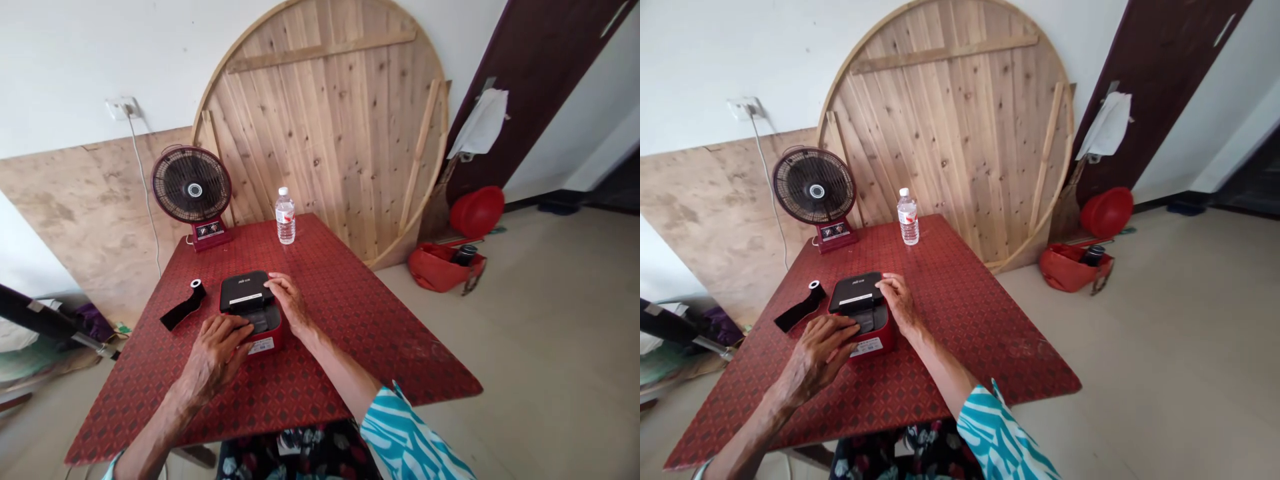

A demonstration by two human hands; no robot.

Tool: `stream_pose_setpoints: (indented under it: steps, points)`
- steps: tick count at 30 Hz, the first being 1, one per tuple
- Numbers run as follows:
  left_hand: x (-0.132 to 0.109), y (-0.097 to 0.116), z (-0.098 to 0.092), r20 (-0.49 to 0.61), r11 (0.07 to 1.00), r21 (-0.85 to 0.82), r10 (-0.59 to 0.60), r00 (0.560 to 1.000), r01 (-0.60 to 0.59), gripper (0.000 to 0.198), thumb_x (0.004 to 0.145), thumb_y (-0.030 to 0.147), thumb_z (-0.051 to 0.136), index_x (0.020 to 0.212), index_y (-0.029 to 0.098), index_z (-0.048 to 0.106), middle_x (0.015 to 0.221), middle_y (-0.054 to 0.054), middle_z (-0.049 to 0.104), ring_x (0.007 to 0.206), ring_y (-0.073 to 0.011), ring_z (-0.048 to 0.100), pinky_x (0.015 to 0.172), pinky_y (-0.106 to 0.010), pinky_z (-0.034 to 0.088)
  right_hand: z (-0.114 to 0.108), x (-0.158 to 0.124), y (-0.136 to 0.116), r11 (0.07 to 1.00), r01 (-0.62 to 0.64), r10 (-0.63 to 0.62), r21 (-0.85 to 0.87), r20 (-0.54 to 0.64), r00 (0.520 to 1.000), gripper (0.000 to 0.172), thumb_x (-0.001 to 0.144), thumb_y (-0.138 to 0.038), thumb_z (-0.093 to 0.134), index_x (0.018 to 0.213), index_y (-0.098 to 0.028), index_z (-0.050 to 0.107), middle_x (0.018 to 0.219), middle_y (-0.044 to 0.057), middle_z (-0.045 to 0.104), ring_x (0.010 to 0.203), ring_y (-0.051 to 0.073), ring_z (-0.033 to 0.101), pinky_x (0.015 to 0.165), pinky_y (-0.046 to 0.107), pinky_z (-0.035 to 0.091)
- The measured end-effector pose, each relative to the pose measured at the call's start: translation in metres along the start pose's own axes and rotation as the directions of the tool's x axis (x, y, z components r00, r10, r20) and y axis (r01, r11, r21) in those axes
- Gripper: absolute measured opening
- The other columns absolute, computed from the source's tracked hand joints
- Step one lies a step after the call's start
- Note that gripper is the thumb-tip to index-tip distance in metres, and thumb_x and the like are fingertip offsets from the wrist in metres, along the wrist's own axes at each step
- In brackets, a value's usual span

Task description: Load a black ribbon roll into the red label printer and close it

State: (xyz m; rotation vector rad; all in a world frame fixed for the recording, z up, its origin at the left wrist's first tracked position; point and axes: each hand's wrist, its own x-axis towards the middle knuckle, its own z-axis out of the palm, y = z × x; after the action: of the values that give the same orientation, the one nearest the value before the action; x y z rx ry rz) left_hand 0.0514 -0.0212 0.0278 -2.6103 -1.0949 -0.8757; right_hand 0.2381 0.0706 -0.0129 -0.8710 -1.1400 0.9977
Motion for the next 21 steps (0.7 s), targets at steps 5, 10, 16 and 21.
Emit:
stream_pose_setpoints:
  steps: [5,10,16,21]
  points:
    - [-0.004,-0.008,-0.005,-0.028,0.999,-0.043,-0.017,0.999,0.016,0.026,0.093,0.031,0.055,0.116,0.022,0.062,0.109,-0.009,0.068,0.102,-0.0233,0.062,0.092,-0.04,0.046,0.0,-0.008,0.008,0.997,-0.039,0.04,0.066,-0.013,0.999,0.017,0.073,-0.037,0.062,0.081,-0.025,0.071,0.114,0.003,0.063,0.11,0.022,0.056,0.096,0.036,0.043]
    - [-0.01,-0.024,-0.004,-0.099,0.984,-0.007,-0.176,0.979,0.177,0.032,0.095,0.037,0.049,0.121,0.021,0.059,0.119,-0.011,0.064,0.108,-0.0248,0.059,0.09,-0.039,0.046,-0.001,-0.01,0.013,0.984,-0.13,0.13,0.121,0.006,0.991,0.026,0.075,-0.037,0.061,0.097,-0.025,0.068,0.11,0.002,0.068,0.106,0.023,0.06,0.095,0.038,0.045]
    - [-0.016,-0.029,0.004,-0.069,0.984,0.014,-0.179,0.981,0.18,0.036,0.097,0.04,0.043,0.12,0.02,0.062,0.119,-0.011,0.065,0.109,-0.0259,0.059,0.091,-0.039,0.044,-0.002,-0.011,0.013,0.977,-0.153,0.147,0.148,0.051,0.988,0.031,0.077,-0.035,0.061,0.107,-0.026,0.064,0.114,0.003,0.068,0.105,0.022,0.062,0.095,0.039,0.047]
    - [-0.019,-0.026,0.006,-0.082,0.985,0.001,-0.171,0.982,0.171,0.036,0.097,0.036,0.042,0.122,0.02,0.062,0.119,-0.012,0.066,0.113,-0.0263,0.057,0.096,-0.042,0.042,-0.003,-0.012,0.013,0.983,-0.126,0.118,0.131,0.066,0.991,0.032,0.078,-0.034,0.06,0.109,-0.026,0.063,0.122,0.002,0.065,0.109,0.022,0.061,0.095,0.038,0.047]
